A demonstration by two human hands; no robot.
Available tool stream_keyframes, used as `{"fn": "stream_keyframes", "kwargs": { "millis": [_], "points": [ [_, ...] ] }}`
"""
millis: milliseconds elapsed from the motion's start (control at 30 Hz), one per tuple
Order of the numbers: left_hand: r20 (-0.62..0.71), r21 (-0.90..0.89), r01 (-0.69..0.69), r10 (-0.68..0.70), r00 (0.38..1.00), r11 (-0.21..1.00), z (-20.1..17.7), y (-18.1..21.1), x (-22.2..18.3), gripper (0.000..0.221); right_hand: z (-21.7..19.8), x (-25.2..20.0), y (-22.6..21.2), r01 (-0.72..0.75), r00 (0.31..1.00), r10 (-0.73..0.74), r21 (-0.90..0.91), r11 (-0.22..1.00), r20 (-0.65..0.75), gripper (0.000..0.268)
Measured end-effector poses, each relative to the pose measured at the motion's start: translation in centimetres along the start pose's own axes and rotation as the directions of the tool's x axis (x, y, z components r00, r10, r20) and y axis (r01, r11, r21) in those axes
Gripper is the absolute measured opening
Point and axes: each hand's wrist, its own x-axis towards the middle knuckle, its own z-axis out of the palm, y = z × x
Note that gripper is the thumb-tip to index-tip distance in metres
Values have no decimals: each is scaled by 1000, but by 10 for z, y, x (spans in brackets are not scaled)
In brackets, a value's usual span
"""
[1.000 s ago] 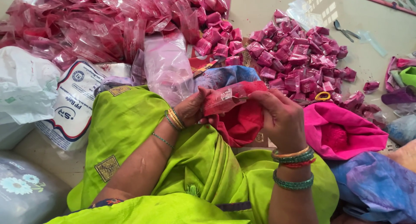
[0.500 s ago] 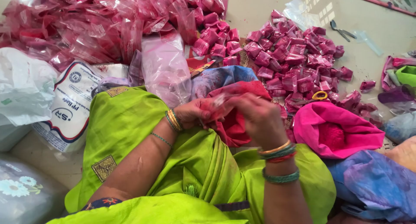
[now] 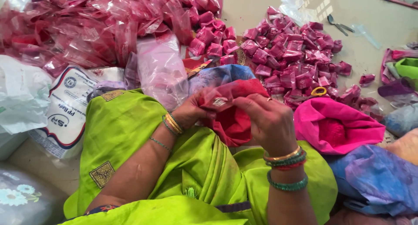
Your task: The person is manually filling small plastic bags with red powder using a spoon and then sealing them.
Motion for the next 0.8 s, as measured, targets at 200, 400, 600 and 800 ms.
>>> {"fn": "stream_keyframes", "kwargs": {
  "millis": [200,400,600,800],
  "points": [
    [-100,9,-118,118,988,993,-6,-1,5,62,10,-28,30,-342,817,528,545,765,-229,28],
    [-263,-218,-342,283,922,914,13,28,1,47,75,-53,102,-844,447,864,431,321,233,22],
    [-260,-59,-365,338,905,929,-12,5,8,51,142,-59,99,-824,526,827,-122,553,197,17],
    [-275,54,-296,299,914,954,-8,-1,9,62,155,-61,108,-903,427,894,22,428,140,18]
  ]
}}
